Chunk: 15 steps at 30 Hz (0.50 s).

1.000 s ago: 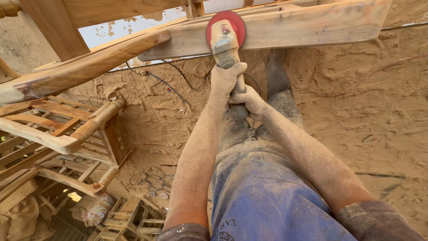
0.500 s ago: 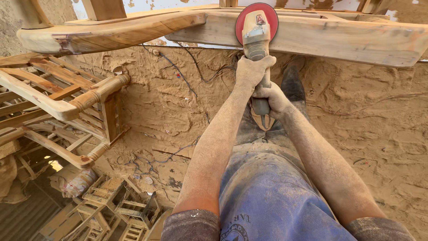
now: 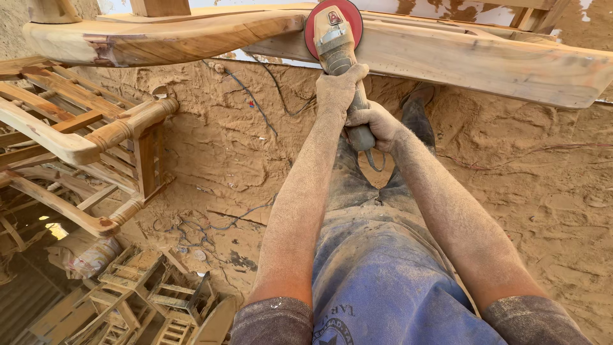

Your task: The person uses an angle grinder with a sanding disc to sand wooden chair frames and planks, moving the tool along the wood surfaces while standing in a dusty outdoor workshop. They reposition the workpiece and continue sanding different parts throughout the clip.

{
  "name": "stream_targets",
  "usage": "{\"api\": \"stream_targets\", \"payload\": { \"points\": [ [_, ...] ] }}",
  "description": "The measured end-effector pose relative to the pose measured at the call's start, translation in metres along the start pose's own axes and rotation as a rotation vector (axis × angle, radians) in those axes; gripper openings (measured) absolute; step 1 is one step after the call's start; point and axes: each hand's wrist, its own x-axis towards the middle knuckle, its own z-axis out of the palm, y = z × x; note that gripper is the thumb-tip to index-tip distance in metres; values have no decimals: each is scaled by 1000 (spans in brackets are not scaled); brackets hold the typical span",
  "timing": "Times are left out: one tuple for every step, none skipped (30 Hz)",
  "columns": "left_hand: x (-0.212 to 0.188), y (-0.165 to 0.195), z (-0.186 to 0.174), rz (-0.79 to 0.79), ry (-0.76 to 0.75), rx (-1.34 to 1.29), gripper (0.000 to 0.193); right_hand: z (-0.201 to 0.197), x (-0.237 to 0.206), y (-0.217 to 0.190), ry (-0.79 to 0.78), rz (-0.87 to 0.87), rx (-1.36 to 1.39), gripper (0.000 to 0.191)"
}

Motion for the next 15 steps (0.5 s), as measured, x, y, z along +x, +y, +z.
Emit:
{"api": "stream_targets", "payload": {
  "points": [
    [0, -1, 0, 5, 10, -18, 77, 0, 0, -1, -9, -5, -21, 39],
    [0, -1, -1, 15, 17, -35, 77, 0, 1, -2, -11, 2, -18, 40],
    [0, -2, -1, 20, 8, -59, 77, -1, 1, -2, -14, 11, -16, 40],
    [-1, -2, 0, 21, -1, -82, 77, -2, 2, -2, -16, 24, -12, 40],
    [-2, -2, 1, 20, -8, -105, 77, -4, 1, -1, 4, 32, -17, 40],
    [-4, -2, 2, -12, -3, -71, 78, -7, -1, 0, 23, 39, -24, 40],
    [-7, -1, 5, -41, 3, -39, 78, -11, -2, 2, 40, 44, -34, 40],
    [-11, 0, 8, -68, 6, -6, 79, -16, -5, 3, 27, 23, -28, 40],
    [-17, 0, 13, -71, -3, 5, 80, -22, -10, 6, 17, 1, -21, 40],
    [-24, 0, 19, -75, -11, 15, 81, -29, -16, 9, 6, -20, -15, 39],
    [-31, 0, 26, -78, -19, 24, 83, -36, -23, 12, 24, -13, -4, 40],
    [-39, -1, 34, -73, -37, 31, 83, -45, -32, 15, 42, -6, 6, 40],
    [-50, -4, 44, -71, -55, 39, 83, -53, -42, 19, 60, 3, 18, 40],
    [-60, -6, 53, -68, -75, 47, 83, -61, -53, 24, 63, -22, 44, 42],
    [-67, -7, 63, -91, -92, 108, 83, -68, -64, 28, 67, -48, 69, 44]
  ]
}}
